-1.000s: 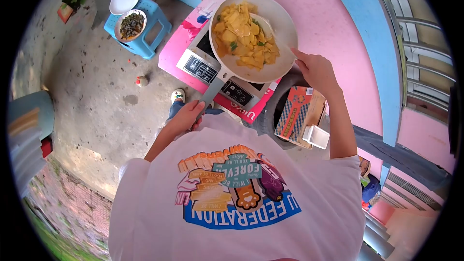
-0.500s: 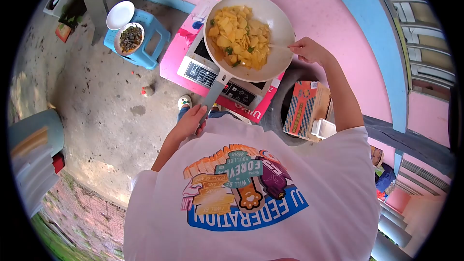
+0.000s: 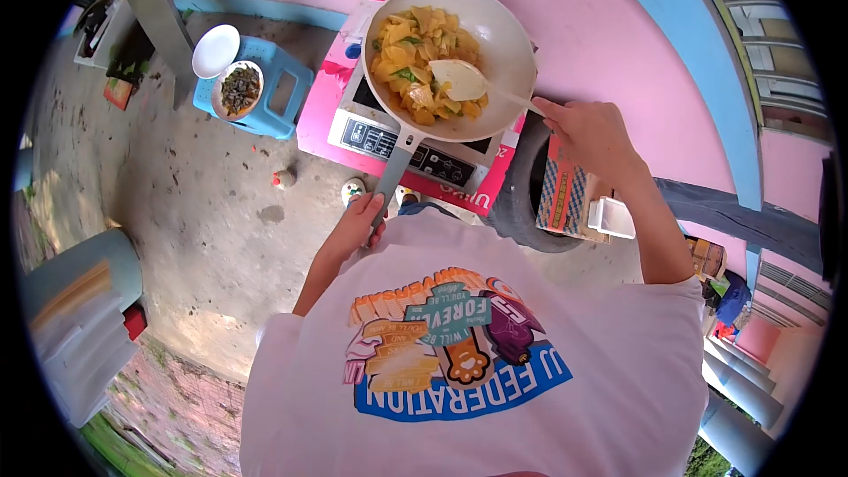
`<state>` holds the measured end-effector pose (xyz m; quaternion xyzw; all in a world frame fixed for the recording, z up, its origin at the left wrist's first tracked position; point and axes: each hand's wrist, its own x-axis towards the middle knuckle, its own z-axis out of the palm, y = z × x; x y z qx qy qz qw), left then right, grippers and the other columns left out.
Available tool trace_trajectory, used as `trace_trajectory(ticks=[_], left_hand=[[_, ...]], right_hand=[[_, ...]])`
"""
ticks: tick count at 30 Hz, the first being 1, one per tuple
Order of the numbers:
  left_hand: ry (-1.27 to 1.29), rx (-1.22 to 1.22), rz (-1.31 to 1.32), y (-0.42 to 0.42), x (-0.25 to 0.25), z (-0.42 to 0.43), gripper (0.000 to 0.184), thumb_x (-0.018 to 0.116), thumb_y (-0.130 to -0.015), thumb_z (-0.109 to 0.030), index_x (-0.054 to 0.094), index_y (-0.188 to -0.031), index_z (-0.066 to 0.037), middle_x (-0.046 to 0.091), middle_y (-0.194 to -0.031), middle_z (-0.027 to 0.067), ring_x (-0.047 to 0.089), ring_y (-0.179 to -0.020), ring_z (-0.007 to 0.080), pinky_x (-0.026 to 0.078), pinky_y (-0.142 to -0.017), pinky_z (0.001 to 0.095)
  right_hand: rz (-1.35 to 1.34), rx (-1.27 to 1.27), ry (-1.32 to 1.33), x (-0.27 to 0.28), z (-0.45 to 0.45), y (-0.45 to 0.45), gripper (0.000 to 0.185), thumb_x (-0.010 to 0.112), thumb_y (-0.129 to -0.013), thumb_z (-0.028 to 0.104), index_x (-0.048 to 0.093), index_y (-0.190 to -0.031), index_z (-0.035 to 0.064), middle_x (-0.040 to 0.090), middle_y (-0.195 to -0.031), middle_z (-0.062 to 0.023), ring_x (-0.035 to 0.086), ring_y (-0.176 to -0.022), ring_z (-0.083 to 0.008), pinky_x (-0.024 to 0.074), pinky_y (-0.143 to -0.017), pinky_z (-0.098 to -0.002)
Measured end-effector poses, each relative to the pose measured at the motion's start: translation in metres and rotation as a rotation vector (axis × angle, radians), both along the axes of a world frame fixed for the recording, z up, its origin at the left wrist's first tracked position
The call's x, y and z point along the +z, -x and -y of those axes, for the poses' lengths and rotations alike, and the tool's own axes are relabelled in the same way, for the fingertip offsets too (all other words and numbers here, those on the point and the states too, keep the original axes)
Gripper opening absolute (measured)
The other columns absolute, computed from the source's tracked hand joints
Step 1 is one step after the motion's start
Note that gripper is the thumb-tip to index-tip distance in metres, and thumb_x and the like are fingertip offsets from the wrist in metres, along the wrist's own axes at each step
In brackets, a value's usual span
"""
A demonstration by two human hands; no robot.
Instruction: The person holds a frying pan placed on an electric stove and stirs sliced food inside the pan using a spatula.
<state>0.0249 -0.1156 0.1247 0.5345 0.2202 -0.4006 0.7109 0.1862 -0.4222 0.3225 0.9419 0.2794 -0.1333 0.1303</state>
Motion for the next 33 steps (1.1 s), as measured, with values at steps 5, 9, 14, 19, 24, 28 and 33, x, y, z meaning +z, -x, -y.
trace_trajectory(ticks=[5,9,14,19,24,28,33], left_hand=[[-0.024,-0.006,0.067,0.004,-0.017,0.001,0.040,0.040,-0.100,-0.042,0.050,-0.088,-0.006,0.049,-0.062,0.0016,0.045,-0.047,0.0098,0.037,-0.045,0.0240],[-0.045,-0.014,0.088,0.004,-0.011,0.002,0.039,0.040,-0.100,-0.042,0.050,-0.089,-0.006,0.049,-0.062,0.0015,0.045,-0.047,0.0099,0.037,-0.046,0.0239],[-0.024,0.041,0.088,0.007,-0.018,0.004,0.038,0.040,-0.100,-0.042,0.050,-0.089,-0.007,0.049,-0.062,0.0016,0.045,-0.047,0.0098,0.036,-0.046,0.0236],[-0.026,0.059,0.046,0.007,-0.012,0.006,0.038,0.042,-0.100,-0.042,0.050,-0.089,-0.006,0.048,-0.062,0.0019,0.044,-0.046,0.0100,0.037,-0.045,0.0242],[-0.039,0.037,0.040,0.004,-0.007,0.006,0.037,0.042,-0.100,-0.042,0.050,-0.089,-0.007,0.048,-0.061,0.0021,0.043,-0.046,0.0103,0.038,-0.044,0.0250],[-0.029,0.040,0.056,0.005,-0.011,0.005,0.037,0.043,-0.100,-0.042,0.050,-0.090,-0.007,0.048,-0.061,0.0021,0.044,-0.046,0.0106,0.038,-0.044,0.0249],[-0.027,0.051,0.057,0.006,-0.012,0.005,0.038,0.042,-0.100,-0.042,0.050,-0.089,-0.006,0.049,-0.061,0.0020,0.045,-0.046,0.0108,0.038,-0.044,0.0248]], right_hand=[[-0.222,-0.067,0.022,-0.002,0.035,-0.078,0.019,0.054,-0.089,0.015,0.071,-0.096,0.0077,0.057,-0.060,-0.0114,0.050,-0.051,-0.0273,0.0413,-0.052,-0.0381],[-0.864,-0.638,-0.164,-0.029,0.024,-0.095,0.021,0.053,-0.091,0.015,0.069,-0.094,0.0024,0.050,-0.058,-0.0034,0.033,-0.042,-0.0126,0.0282,-0.041,-0.0285],[-0.855,-0.904,-0.788,-0.110,-0.010,-0.043,0.020,0.057,-0.092,0.019,0.066,-0.098,0.0021,0.048,-0.056,-0.0002,0.034,-0.041,-0.0060,0.0236,-0.037,-0.0251],[-0.644,-1.017,-1.214,-0.136,-0.018,-0.041,0.030,0.055,-0.095,0.019,0.063,-0.118,0.0021,0.050,-0.064,-0.0001,0.039,-0.050,-0.0047,0.0280,-0.044,-0.0217],[-0.148,-0.523,-0.855,-0.113,0.013,-0.043,0.027,0.058,-0.089,0.020,0.068,-0.112,0.0093,0.063,-0.069,-0.0109,0.062,-0.063,-0.0184,0.0472,-0.060,-0.0350],[0.159,-0.242,-0.377,-0.055,0.003,-0.029,0.030,0.056,-0.085,0.017,0.066,-0.113,0.0127,0.067,-0.081,-0.0162,0.067,-0.080,-0.0294,0.0517,-0.071,-0.0431],[0.293,-0.160,-0.396,-0.097,-0.019,-0.036,0.035,0.055,-0.083,0.012,0.062,-0.117,0.0118,0.066,-0.084,-0.0149,0.065,-0.083,-0.0326,0.0517,-0.071,-0.0443]])
